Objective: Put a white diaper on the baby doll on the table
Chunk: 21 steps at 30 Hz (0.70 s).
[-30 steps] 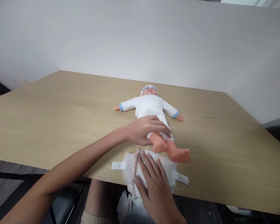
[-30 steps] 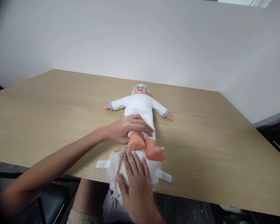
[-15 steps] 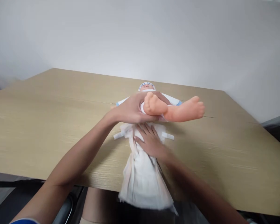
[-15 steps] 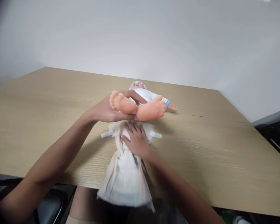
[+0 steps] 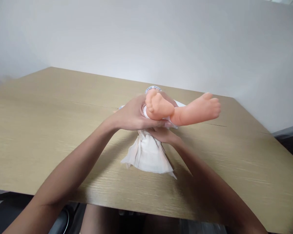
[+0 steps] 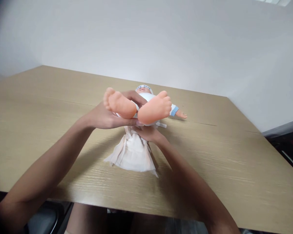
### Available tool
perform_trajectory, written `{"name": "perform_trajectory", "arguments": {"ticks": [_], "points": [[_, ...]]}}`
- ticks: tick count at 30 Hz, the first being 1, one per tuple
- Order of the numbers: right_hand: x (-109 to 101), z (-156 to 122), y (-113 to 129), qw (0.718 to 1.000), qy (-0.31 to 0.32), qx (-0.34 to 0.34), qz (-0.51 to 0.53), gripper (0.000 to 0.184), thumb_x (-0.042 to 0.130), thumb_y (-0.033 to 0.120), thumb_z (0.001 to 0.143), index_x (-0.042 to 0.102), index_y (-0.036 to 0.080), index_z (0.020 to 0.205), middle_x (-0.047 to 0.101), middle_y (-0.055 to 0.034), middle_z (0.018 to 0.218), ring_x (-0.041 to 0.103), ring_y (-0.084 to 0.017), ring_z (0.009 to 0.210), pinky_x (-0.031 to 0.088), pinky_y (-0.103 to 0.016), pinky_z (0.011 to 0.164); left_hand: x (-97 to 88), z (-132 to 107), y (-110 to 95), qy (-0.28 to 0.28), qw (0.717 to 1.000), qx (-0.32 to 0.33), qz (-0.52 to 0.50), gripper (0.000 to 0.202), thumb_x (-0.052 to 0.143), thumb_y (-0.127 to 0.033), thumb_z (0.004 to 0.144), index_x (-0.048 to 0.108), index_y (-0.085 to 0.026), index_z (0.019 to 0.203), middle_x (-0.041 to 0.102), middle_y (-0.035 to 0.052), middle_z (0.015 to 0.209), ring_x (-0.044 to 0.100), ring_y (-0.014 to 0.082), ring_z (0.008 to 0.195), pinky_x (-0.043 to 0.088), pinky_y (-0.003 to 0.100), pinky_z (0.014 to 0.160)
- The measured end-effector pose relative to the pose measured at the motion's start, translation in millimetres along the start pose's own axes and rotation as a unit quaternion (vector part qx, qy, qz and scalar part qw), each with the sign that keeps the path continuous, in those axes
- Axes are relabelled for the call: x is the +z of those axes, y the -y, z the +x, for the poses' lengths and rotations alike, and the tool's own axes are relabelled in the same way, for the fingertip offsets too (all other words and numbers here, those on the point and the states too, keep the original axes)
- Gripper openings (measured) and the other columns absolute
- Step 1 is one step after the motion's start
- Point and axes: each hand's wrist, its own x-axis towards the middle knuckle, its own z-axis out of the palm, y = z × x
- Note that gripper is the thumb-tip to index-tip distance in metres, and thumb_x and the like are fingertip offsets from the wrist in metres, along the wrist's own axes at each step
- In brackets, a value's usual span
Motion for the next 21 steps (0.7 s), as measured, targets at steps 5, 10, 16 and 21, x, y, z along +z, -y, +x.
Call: {"name": "perform_trajectory", "arguments": {"ticks": [5, 10, 16, 21], "points": [[-46, -65, 24, 0.999, 0.041, 0.026, 0.003, 0.038, 0.052, 0.046, 0.114, 0.076, 0.02, 0.128, 0.078, -0.0097, 0.133, 0.07, -0.033, 0.132, 0.054, -0.053, 0.116, 9.5, -11, -2, 0.008, 1.0, 0.001, -0.015, 0.039, 0.09, -0.029, 0.088, 0.079, -0.02, 0.124, 0.081, 0.0084, 0.123, 0.077, 0.0252, 0.108, 0.063, 0.036, 0.092], [-57, -106, 56, 0.985, -0.171, 0.032, 0.014, 0.09, 0.075, 0.054, 0.101, 0.034, 0.022, 0.174, 0.047, -0.0177, 0.173, 0.047, -0.038, 0.159, 0.046, -0.061, 0.127, 31.3, -32, 9, 0.019, 0.999, -0.003, -0.026, 0.04, 0.088, -0.033, 0.09, 0.078, -0.021, 0.127, 0.081, 0.0105, 0.127, 0.076, 0.0261, 0.117, 0.062, 0.039, 0.102], [-63, -114, 60, 0.993, -0.072, -0.069, 0.069, 0.061, 0.059, 0.035, 0.105, 0.052, 0.021, 0.163, 0.06, -0.0127, 0.163, 0.059, -0.03, 0.15, 0.05, -0.049, 0.125, 37.8, -63, 16, 0.032, 0.999, -0.007, 0.035, 0.04, 0.085, -0.036, 0.091, 0.077, -0.023, 0.128, 0.08, 0.0092, 0.132, 0.073, 0.0274, 0.126, 0.056, 0.046, 0.114], [-74, -132, 25, 0.995, -0.006, -0.094, 0.014, 0.047, 0.039, 0.028, 0.107, 0.076, 0.024, 0.136, 0.074, -0.0061, 0.146, 0.065, -0.027, 0.143, 0.049, -0.048, 0.12, 19.9, -107, 26, 0.092, 0.982, 0.019, 0.161, 0.041, 0.084, -0.04, 0.094, 0.078, -0.023, 0.13, 0.077, 0.0117, 0.14, 0.067, 0.0315, 0.136, 0.046, 0.053, 0.124]]}}
